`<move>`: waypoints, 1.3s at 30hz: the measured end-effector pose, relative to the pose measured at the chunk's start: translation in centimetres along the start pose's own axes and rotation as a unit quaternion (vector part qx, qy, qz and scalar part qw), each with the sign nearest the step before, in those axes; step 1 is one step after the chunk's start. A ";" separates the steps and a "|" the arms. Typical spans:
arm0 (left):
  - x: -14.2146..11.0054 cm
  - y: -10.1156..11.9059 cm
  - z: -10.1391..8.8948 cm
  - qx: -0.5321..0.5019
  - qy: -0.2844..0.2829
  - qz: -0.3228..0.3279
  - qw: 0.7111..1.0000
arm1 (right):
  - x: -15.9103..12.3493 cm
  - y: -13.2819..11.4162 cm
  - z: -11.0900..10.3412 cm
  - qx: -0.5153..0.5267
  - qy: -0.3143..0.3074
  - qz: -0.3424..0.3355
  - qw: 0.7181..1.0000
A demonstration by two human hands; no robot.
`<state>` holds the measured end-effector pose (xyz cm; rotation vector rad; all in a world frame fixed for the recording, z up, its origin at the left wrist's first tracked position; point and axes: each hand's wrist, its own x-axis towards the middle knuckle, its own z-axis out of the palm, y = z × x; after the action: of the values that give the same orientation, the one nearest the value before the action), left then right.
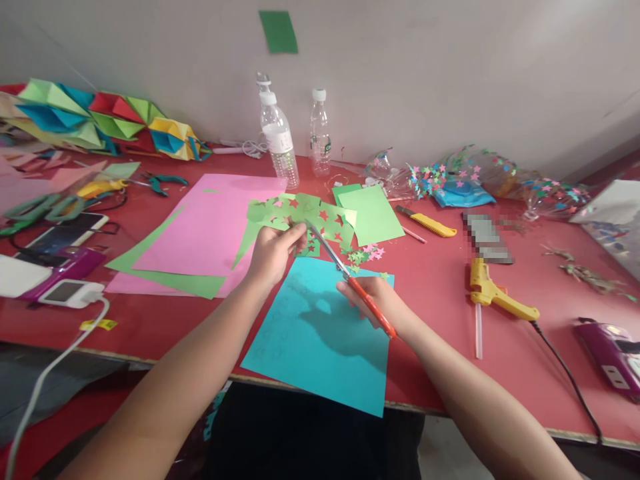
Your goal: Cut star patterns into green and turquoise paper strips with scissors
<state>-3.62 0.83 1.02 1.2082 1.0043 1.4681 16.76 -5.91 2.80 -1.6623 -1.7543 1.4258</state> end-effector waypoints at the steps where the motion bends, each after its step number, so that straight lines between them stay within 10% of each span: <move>1: 0.0 0.0 0.0 -0.001 0.001 0.000 1.000 | 0.0 -0.1 0.0 0.001 0.003 0.004 1.000; 39: 0.4 -0.6 -0.4 -0.010 -0.016 0.013 1.000 | -0.3 -0.4 0.4 0.000 -0.009 0.006 1.000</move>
<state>-3.97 1.33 0.45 1.2308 0.9526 1.4721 16.34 -6.24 3.06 -1.6672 -1.7557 1.4499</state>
